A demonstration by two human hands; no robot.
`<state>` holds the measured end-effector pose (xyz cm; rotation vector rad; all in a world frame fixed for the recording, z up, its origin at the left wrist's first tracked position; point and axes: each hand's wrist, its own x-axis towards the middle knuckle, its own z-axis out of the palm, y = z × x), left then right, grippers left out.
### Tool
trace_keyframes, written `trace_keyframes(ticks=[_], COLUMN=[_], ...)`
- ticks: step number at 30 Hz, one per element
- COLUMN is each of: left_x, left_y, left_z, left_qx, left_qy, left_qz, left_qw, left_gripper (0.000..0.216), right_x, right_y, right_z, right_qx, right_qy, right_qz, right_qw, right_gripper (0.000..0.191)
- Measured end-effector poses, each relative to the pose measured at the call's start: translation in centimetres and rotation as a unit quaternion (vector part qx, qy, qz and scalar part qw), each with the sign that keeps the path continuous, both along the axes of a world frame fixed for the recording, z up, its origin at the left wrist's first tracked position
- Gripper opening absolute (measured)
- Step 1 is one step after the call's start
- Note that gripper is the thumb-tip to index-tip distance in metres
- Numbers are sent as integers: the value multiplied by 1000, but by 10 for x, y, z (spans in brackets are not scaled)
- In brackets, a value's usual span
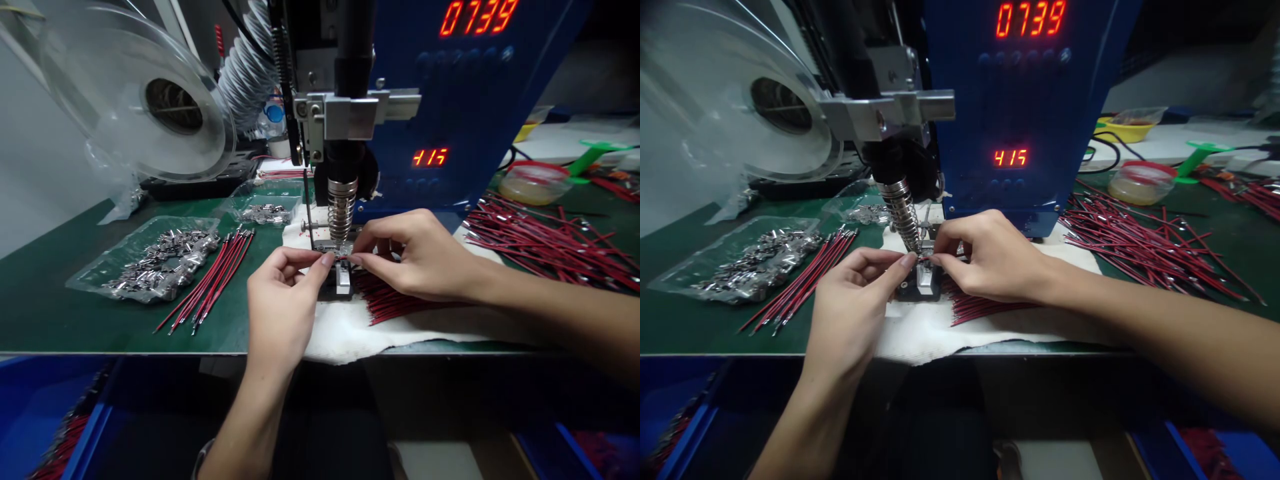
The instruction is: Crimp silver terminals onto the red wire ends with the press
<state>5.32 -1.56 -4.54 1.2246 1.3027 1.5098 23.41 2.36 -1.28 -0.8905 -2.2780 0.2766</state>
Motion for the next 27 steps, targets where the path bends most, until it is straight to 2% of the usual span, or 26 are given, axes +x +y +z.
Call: trace_keyframes(ticks=[13,27], left_x=[0,0], left_y=[0,-1], left_z=[1,3], left_qx=[3,9], left_qy=[23,15], left_qz=[4,-5], left_qw=[1000,1000], left_gripper=[24,20], right_x=[-1,-4], right_y=[0,-3], right_z=[-1,0], right_qx=[26,-1], right_qy=[-8,4], right_qz=[5,-23], right_qw=[1000,1000], right_gripper=[7,8])
